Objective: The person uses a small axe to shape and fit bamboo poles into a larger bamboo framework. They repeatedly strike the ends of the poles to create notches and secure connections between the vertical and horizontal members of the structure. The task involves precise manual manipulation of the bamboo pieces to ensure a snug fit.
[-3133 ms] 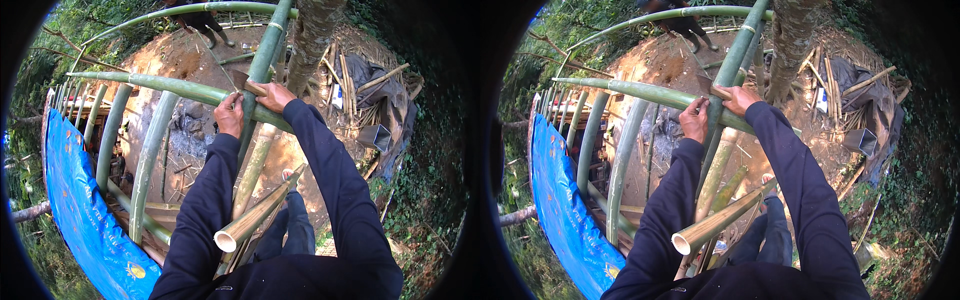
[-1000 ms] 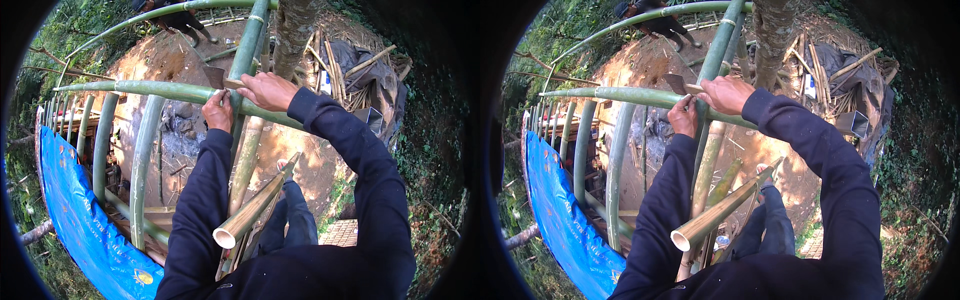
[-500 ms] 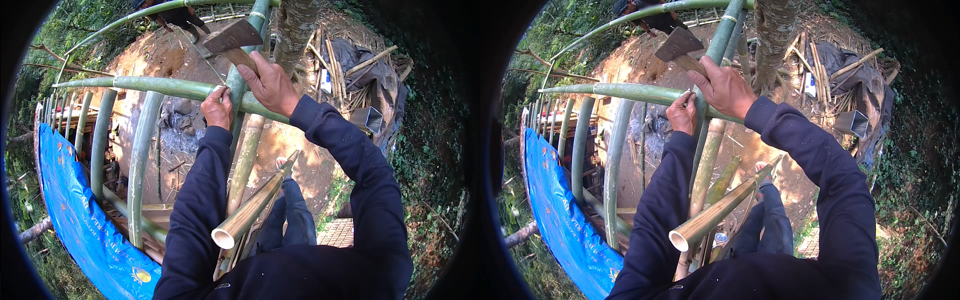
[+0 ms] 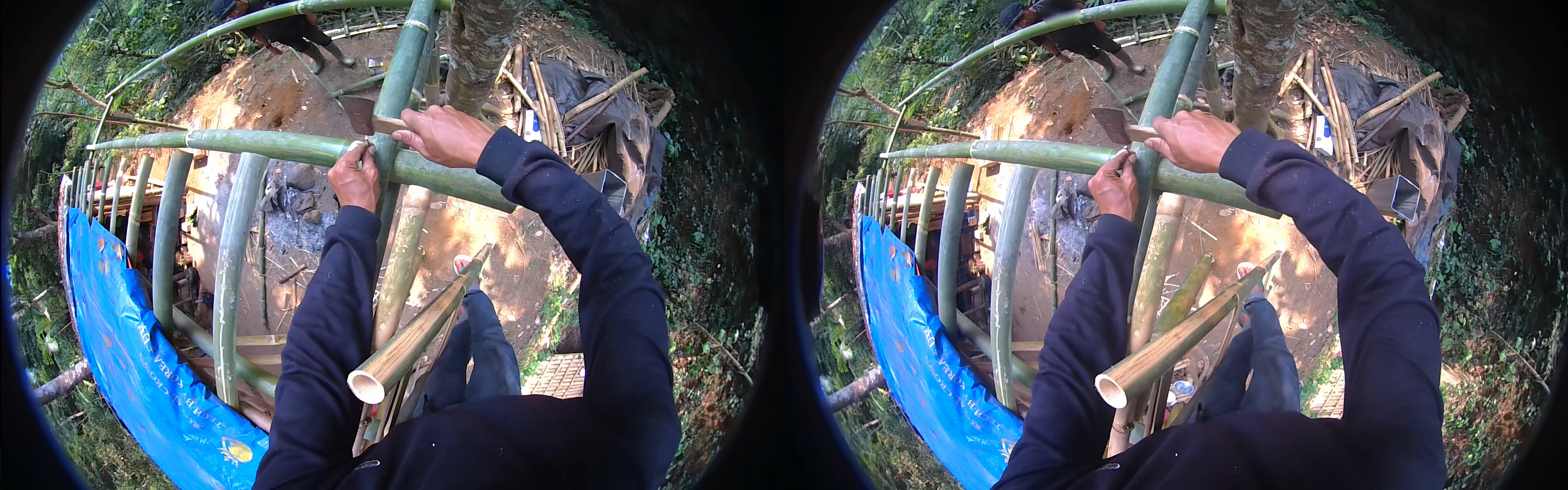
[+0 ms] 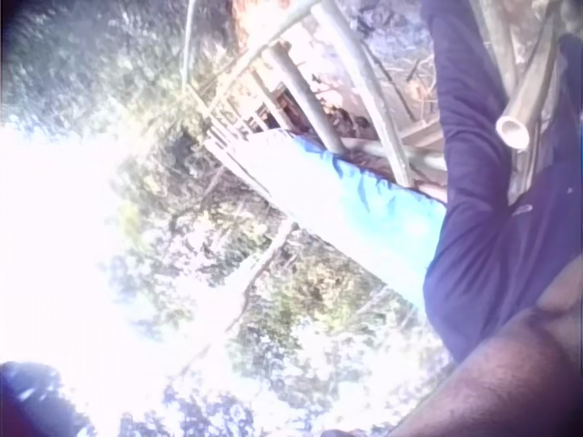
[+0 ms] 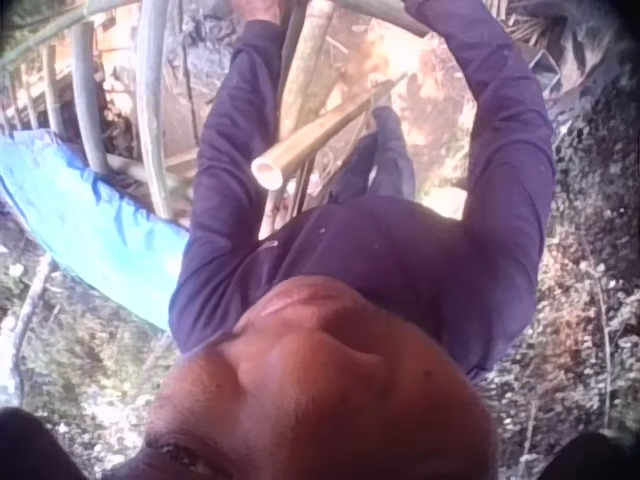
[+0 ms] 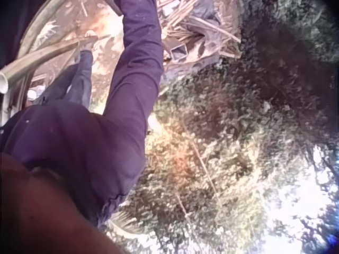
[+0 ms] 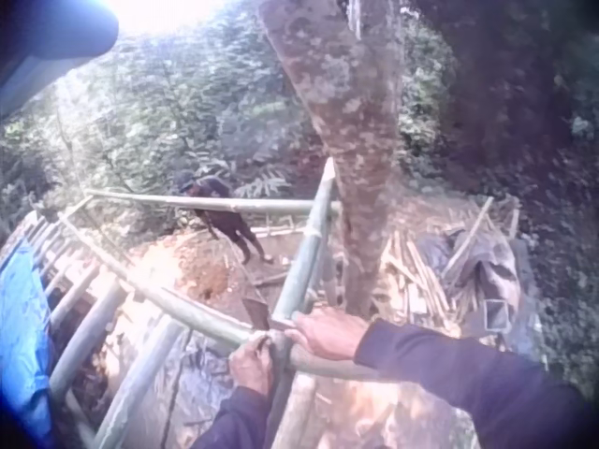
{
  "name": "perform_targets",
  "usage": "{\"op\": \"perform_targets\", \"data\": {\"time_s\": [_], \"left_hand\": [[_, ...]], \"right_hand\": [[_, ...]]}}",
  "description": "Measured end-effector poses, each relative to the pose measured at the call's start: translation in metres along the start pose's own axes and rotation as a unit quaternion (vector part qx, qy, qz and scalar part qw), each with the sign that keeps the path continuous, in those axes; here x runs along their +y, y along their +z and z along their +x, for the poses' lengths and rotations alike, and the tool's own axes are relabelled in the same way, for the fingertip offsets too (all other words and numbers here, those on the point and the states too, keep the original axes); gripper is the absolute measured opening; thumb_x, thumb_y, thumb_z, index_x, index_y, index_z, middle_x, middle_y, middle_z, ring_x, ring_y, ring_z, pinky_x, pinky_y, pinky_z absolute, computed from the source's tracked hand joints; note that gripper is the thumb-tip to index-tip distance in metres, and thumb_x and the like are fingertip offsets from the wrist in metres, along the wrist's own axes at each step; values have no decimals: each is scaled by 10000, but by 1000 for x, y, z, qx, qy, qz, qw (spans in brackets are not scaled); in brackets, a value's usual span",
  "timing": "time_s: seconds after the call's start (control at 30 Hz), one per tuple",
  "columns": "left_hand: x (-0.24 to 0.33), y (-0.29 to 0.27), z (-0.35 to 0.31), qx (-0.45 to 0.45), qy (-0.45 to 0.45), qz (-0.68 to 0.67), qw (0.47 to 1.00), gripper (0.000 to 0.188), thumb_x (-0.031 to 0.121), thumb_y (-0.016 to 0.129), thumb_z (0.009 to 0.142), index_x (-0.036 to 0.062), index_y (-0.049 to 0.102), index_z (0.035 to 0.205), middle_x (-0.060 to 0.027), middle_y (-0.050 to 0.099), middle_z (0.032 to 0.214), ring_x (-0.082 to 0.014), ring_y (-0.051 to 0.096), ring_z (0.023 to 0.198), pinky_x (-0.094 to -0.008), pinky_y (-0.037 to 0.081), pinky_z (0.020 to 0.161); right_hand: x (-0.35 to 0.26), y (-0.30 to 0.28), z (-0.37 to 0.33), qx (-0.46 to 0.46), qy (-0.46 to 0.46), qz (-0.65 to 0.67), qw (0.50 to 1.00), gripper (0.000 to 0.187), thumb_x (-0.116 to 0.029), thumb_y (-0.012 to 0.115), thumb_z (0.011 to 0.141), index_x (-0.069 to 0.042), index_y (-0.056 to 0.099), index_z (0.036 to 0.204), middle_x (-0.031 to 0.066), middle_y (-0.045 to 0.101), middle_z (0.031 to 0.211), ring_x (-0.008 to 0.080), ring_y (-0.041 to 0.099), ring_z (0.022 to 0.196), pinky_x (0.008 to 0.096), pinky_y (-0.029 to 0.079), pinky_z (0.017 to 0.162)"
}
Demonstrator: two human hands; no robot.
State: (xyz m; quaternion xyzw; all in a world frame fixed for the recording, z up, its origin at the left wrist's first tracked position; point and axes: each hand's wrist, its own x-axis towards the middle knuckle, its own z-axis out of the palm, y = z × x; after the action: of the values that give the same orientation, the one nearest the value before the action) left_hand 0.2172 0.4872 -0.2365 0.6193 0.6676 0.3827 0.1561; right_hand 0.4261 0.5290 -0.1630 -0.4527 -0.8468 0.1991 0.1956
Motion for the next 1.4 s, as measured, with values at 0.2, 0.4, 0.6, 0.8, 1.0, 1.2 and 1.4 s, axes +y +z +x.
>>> {"op": "perform_targets", "data": {"time_s": [0.2, 0.4, 0.6, 0.8, 1.0, 1.2, 1.4], "left_hand": [[0, -4, 4, 10, -4, -16, 1000, 153, 113, 741, 844, 21, 757, 965, -166, 739, 882, -232, 733, 810, -324, 546, 772], [-3, 1, 13, 14, -7, -12, 1000, 152, 106, 736, 845, 17, 755, 967, -170, 738, 885, -230, 733, 808, -323, 545, 768], [0, 0, 6, 11, -1, -28, 1000, 152, 124, 730, 852, 10, 755, 949, -171, 739, 891, -230, 734, 816, -321, 547, 768], [0, -6, 8, -3, -24, -9, 1000, 166, 124, 736, 847, 9, 754, 966, -176, 738, 891, -230, 735, 827, -320, 546, 780], [10, -2, 6, -2, -13, -20, 1000, 141, 102, 720, 838, 13, 754, 942, -174, 734, 887, -268, 730, 823, -337, 547, 779], [0, -4, 3, 5, -27, -39, 999, 135, 85, 706, 830, 19, 754, 937, -171, 731, 884, -290, 726, 818, -348, 546, 780], [7, -2, 5, -7, -33, -25, 999, 147, 101, 710, 832, 20, 756, 946, -165, 736, 883, -271, 727, 817, -337, 544, 782]], "right_hand": [[-34, -14, 3, 74, 85, 180, 977, 418, -416, 476, 1022, -7, 565, 1018, 234, 639, 743, 434, 658, 736, 534, 515, 685], [-17, -10, 10, -4, 26, 88, 996, 429, -403, 489, 1025, 13, 540, 938, 229, 612, 684, 419, 636, 630, 501, 483, 595], [-15, 2, 1, 69, 72, 154, 983, 437, -415, 506, 1012, 15, 553, 949, 254, 601, 657, 455, 640, 731, 524, 482, 626], [-38, -27, 13, 82, 72, 226, 968, 416, -398, 507, 1012, 7, 552, 929, 253, 605, 654, 486, 619, 694, 533, 499, 634], [-4, 11, -5, -62, 55, 85, 993, 436, -404, 506, 1007, 16, 576, 912, 276, 647, 758, 484, 641, 780, 535, 515, 698], [-34, -8, 2, 143, 110, 277, 944, 457, -433, 486, 1020, 14, 558, 957, 250, 610, 715, 470, 614, 712, 540, 442, 619], [-9, 5, -3, -45, 74, 116, 989, 495, -449, 476, 1018, 31, 583, 963, 278, 627, 746, 478, 633, 779, 540, 478, 692]]}}
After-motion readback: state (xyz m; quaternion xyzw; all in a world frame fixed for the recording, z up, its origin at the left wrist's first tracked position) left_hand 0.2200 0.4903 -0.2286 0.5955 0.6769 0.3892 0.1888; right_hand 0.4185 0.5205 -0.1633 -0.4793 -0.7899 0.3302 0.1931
